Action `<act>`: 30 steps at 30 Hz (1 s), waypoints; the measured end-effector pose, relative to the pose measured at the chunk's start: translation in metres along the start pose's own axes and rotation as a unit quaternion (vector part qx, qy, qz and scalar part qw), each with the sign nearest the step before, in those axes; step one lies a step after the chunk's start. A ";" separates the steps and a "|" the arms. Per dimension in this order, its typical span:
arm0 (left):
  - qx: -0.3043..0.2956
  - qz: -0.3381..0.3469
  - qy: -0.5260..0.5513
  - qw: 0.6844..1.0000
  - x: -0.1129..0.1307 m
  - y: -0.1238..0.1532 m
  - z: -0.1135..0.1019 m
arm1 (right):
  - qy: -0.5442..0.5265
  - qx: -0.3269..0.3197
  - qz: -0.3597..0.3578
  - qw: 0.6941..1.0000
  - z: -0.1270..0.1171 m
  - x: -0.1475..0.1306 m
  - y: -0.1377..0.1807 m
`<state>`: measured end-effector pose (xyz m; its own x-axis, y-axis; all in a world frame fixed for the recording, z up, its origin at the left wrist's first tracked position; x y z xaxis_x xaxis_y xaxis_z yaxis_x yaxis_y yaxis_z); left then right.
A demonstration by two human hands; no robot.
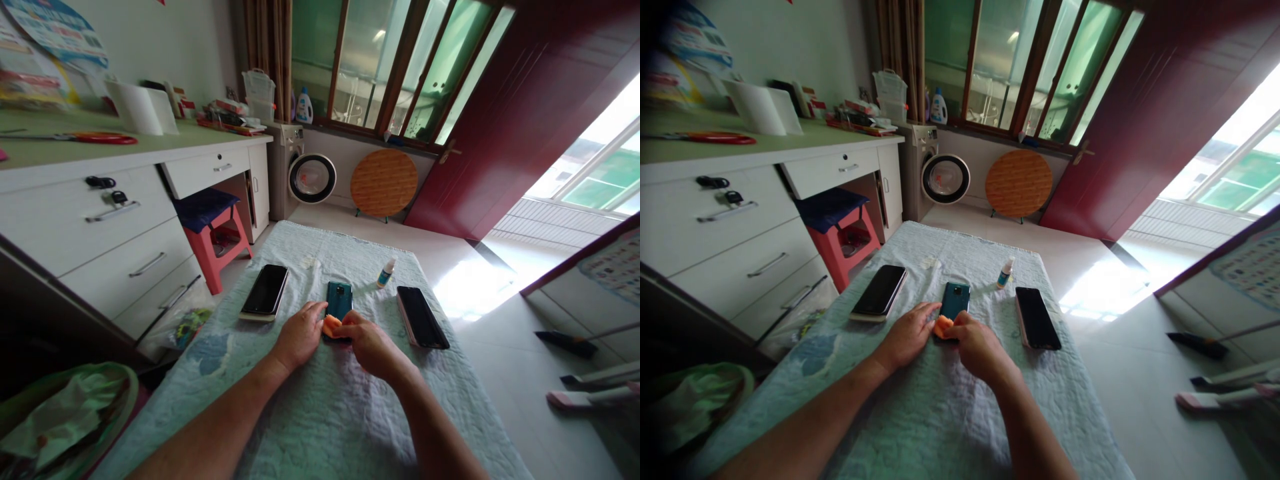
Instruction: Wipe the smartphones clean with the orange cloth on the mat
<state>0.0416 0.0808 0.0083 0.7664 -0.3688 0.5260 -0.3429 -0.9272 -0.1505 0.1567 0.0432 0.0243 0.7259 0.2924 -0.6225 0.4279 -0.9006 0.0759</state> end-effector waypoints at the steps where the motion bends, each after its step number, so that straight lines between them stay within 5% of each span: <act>1: 0.002 0.001 -0.003 1.000 -0.001 0.000 -0.001 | -0.003 0.001 0.006 1.000 -0.001 0.003 0.000; 12: 0.000 0.021 0.013 1.000 0.001 -0.001 -0.003 | 0.044 0.062 0.037 0.996 -0.016 0.015 0.002; 23: -0.057 0.080 0.006 0.995 0.010 0.004 0.008 | 0.031 0.005 -0.016 0.999 0.007 -0.017 0.003; 30: -0.084 0.074 -0.031 0.993 0.010 0.006 0.011 | 0.019 -0.015 0.002 1.000 -0.001 -0.002 0.008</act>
<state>0.0531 0.0706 0.0030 0.7303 -0.5091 0.4554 -0.5370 -0.8400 -0.0777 0.1594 0.0362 0.0268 0.7473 0.3010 -0.5924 0.4398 -0.8924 0.1014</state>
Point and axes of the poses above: each hand's wrist, its own y-axis away from the middle knuckle, its own z-axis out of the palm, x = y × z, the point moved 9 cm from there along -y, towards the middle knuckle, and after that the axes turned 11 degrees about -y, right-handed, at the moved point
